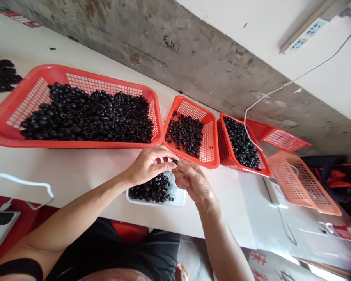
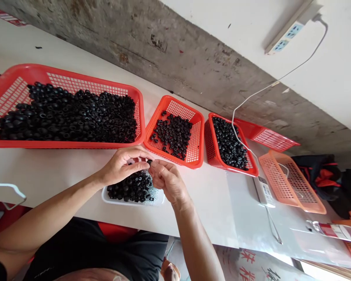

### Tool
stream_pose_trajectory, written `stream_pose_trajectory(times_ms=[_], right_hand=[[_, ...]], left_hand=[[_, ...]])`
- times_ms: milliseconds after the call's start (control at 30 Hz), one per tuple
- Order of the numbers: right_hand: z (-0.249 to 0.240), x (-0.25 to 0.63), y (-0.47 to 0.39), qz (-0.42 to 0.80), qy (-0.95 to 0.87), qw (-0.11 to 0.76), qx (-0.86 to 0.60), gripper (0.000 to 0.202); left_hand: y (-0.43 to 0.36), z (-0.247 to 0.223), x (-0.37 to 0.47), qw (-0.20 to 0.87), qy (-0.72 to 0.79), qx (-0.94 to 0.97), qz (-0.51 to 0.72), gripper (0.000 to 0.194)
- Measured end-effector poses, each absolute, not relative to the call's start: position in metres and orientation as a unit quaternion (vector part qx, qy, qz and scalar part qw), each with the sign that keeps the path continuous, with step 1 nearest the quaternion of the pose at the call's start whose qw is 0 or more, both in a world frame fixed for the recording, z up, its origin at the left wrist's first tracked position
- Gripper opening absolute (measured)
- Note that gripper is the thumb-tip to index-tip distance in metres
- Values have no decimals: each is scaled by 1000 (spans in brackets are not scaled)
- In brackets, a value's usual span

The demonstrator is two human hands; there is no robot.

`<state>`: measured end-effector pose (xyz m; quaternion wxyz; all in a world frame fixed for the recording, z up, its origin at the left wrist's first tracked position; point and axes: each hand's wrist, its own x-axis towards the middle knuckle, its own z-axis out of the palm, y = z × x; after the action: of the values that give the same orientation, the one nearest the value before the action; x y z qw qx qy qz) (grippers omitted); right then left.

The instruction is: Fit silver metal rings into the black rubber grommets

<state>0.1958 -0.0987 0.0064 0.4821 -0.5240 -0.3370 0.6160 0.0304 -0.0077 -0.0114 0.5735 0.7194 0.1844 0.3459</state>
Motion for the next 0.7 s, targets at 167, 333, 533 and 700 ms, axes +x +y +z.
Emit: stream_pose_trajectory(times_ms=[167,333,533,700], right_hand=[[2,200,-99,429,-512,410,-622,39],[-2,206,-101,49,-760,88,-642,25],[14,198,-108,3,-775,-171,-608,13],[7,193,-115,-14,-794,-199,-575,18]], left_hand=[[-6,-19,34,702,192,602,329,23],[-3,-21,38,741,221,531,348,27],[-2,-21,38,734,216,542,346,23],[-2,-20,38,723,206,566,338,20]])
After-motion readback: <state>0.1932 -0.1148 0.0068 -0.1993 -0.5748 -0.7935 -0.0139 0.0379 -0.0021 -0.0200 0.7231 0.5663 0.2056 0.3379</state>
